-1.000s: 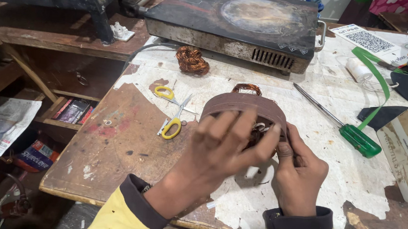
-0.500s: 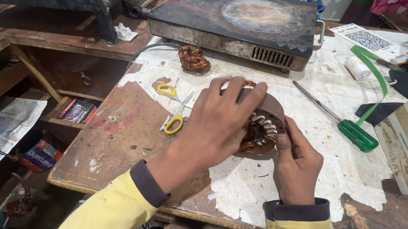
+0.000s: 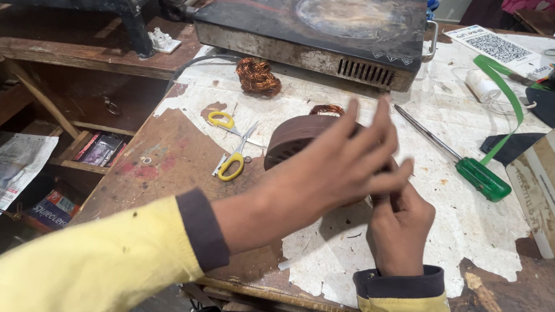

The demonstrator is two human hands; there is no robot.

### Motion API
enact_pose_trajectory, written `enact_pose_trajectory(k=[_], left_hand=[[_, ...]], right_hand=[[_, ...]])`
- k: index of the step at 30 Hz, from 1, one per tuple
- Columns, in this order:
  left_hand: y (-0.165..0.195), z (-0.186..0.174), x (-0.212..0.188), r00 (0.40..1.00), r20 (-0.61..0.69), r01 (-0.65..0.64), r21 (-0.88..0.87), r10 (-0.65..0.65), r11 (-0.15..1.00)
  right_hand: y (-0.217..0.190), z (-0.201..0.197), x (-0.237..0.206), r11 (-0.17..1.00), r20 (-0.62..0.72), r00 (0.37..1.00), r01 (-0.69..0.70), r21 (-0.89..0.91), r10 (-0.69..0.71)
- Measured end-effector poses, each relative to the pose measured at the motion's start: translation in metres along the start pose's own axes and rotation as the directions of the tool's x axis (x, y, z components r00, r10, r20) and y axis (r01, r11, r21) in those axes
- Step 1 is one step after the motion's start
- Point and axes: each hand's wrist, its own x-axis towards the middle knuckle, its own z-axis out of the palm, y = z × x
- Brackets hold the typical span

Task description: The person winds copper wire into the slots of a motor stator by hand, then uses scissors to trim the wire and continues winding. The person adjusts the stator orientation to access different slots.

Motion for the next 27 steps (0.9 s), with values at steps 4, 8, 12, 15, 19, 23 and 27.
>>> enact_pose_trajectory(k=[4,8,12,15,19,23,27], left_hand=[[-0.009,0.011,0.006,0.984,0.056,-0.146,-0.261,0.166,0.954],[-0.021,0.022,-0.015,0.952,-0.163,0.192,-0.332,-0.257,0.923],[-0.017,0.028,-0.036,0.91,-0.092,0.268,-0.614,-0.404,0.743],[-0.013,0.034,-0.037,0.86,-0.133,0.265,-0.709,-0.493,0.653],[-0.01,0.042,-0.029,0.843,-0.189,0.284,-0.639,-0.504,0.715],[-0.005,0.042,-0.027,0.829,-0.202,0.277,-0.662,-0.521,0.696],[0.0,0.024,-0.036,0.752,-0.356,0.232,-0.645,-0.555,0.728]], right_hand=[[-0.001,0.0,-0.001,0.999,-0.022,0.999,0.033,0.03,-0.033],[-0.012,0.001,-0.004,0.996,0.0,0.999,0.054,0.077,-0.054],[-0.024,0.004,-0.003,0.992,0.01,0.992,0.126,-0.027,-0.126],[-0.027,0.004,-0.003,0.99,0.006,0.991,0.135,-0.032,-0.135],[-0.027,0.002,-0.004,0.996,-0.004,0.997,0.083,0.012,-0.083],[-0.027,-0.001,-0.005,0.995,-0.009,0.998,0.068,0.068,-0.067],[-0.028,-0.003,-0.008,0.992,0.011,1.0,-0.02,0.128,0.019]])
